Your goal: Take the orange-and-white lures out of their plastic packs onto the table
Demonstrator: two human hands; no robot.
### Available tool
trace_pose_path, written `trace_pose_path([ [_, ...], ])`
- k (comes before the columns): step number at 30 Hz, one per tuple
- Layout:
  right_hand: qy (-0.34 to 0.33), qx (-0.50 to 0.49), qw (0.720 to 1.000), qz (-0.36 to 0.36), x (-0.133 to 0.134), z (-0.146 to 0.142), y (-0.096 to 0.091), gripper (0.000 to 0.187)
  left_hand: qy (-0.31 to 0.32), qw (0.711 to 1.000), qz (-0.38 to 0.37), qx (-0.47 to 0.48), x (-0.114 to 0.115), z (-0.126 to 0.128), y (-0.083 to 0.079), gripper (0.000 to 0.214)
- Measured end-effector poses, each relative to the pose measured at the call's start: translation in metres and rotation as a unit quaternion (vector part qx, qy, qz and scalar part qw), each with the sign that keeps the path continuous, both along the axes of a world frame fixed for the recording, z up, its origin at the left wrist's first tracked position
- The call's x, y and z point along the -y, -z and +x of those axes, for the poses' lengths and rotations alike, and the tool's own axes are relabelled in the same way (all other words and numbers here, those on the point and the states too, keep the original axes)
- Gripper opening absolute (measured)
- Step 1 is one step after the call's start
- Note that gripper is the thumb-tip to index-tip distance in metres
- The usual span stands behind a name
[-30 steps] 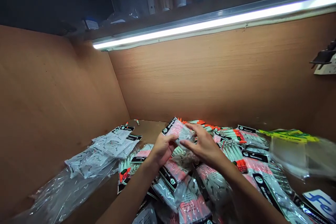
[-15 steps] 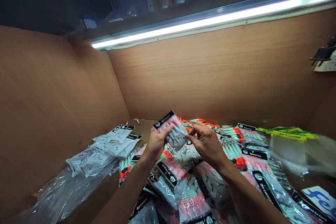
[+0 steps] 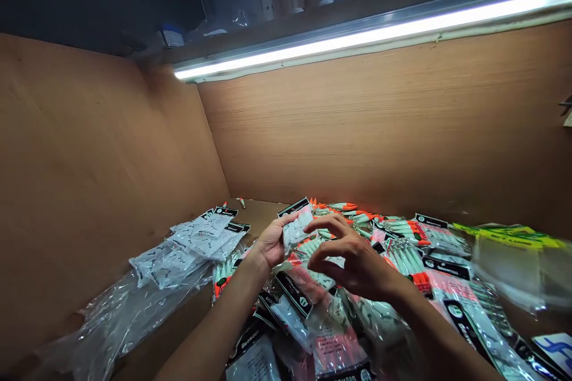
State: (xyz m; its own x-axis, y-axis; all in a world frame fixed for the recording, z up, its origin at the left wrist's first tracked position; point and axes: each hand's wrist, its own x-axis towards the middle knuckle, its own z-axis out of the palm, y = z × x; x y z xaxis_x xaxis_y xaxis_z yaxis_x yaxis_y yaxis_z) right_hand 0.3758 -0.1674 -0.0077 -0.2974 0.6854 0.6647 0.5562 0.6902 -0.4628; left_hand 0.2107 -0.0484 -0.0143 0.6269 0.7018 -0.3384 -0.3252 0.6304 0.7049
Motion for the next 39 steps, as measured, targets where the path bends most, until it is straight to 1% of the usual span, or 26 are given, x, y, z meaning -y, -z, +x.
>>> trace_pose_path([
  [2, -0.013, 0.029, 0.999, -0.044, 0.006, 0.007, -0.007, 0.008, 0.000, 1.000, -0.007, 0.013, -0.005, -0.003, 0.001, 0.020],
  [4, -0.006, 0.033, 0.995, -0.091, 0.010, 0.020, -0.014, 0.017, -0.036, 0.999, 0.014, 0.025, -0.012, -0.006, 0.004, 0.025],
  [5, 0.012, 0.013, 0.994, -0.104, 0.011, 0.027, -0.016, 0.024, -0.071, 0.997, 0.033, 0.027, -0.016, -0.008, 0.006, 0.027],
  [7, 0.077, -0.072, 0.990, -0.098, 0.009, 0.039, -0.020, 0.029, -0.176, 0.979, 0.095, 0.029, -0.024, -0.012, 0.008, 0.030],
  [8, 0.118, -0.125, 0.982, -0.085, 0.006, 0.043, -0.021, 0.029, -0.228, 0.963, 0.140, 0.027, -0.028, -0.014, 0.007, 0.032],
  [9, 0.155, -0.170, 0.970, -0.076, 0.001, 0.045, -0.023, 0.030, -0.265, 0.945, 0.191, 0.024, -0.030, -0.015, 0.007, 0.035],
  [10, 0.177, -0.200, 0.960, -0.080, -0.006, 0.045, -0.024, 0.033, -0.280, 0.928, 0.246, 0.019, -0.031, -0.016, 0.006, 0.037],
  [11, 0.182, -0.213, 0.955, -0.096, -0.014, 0.043, -0.026, 0.037, -0.276, 0.913, 0.299, 0.012, -0.031, -0.017, 0.004, 0.039],
  [12, 0.171, -0.213, 0.955, -0.119, -0.024, 0.039, -0.027, 0.042, -0.257, 0.901, 0.348, 0.001, -0.029, -0.016, 0.003, 0.038],
  [14, 0.123, -0.191, 0.960, -0.163, -0.047, 0.027, -0.030, 0.055, -0.203, 0.883, 0.422, -0.024, -0.023, -0.014, 0.002, 0.034],
  [15, 0.094, -0.180, 0.963, -0.176, -0.059, 0.021, -0.032, 0.060, -0.180, 0.876, 0.447, -0.032, -0.020, -0.012, 0.002, 0.032],
  [16, 0.068, -0.172, 0.965, -0.186, -0.072, 0.016, -0.033, 0.060, -0.162, 0.870, 0.464, -0.036, -0.018, -0.011, 0.003, 0.031],
  [17, 0.044, -0.168, 0.965, -0.196, -0.083, 0.011, -0.034, 0.056, -0.148, 0.868, 0.473, -0.040, -0.016, -0.010, 0.004, 0.030],
  [19, 0.011, -0.174, 0.959, -0.224, -0.104, 0.007, -0.035, 0.045, -0.141, 0.871, 0.469, -0.039, -0.017, -0.009, 0.007, 0.032],
  [21, 0.016, -0.200, 0.950, -0.238, -0.118, 0.008, -0.038, 0.038, -0.145, 0.884, 0.443, -0.042, -0.024, -0.012, 0.011, 0.039],
  [23, 0.053, -0.229, 0.946, -0.222, -0.126, 0.013, -0.043, 0.034, -0.167, 0.893, 0.416, -0.049, -0.034, -0.018, 0.013, 0.051],
  [25, 0.104, -0.246, 0.945, -0.187, -0.132, 0.022, -0.049, 0.030, -0.195, 0.894, 0.398, -0.073, -0.044, -0.025, 0.012, 0.060],
  [27, 0.147, -0.259, 0.942, -0.156, -0.138, 0.033, -0.054, 0.029, -0.212, 0.893, 0.384, -0.100, -0.049, -0.033, 0.008, 0.064],
  [30, 0.190, -0.268, 0.936, -0.124, -0.151, 0.053, -0.057, 0.028, -0.216, 0.896, 0.372, -0.111, -0.050, -0.042, 0.000, 0.063],
  [35, 0.260, -0.257, 0.925, -0.101, -0.166, 0.078, -0.052, 0.032, -0.228, 0.900, 0.362, -0.088, -0.048, -0.050, -0.009, 0.062],
  [39, 0.273, -0.264, 0.919, -0.103, -0.170, 0.087, -0.044, 0.032, -0.227, 0.900, 0.361, -0.092, -0.050, -0.050, -0.008, 0.065],
])
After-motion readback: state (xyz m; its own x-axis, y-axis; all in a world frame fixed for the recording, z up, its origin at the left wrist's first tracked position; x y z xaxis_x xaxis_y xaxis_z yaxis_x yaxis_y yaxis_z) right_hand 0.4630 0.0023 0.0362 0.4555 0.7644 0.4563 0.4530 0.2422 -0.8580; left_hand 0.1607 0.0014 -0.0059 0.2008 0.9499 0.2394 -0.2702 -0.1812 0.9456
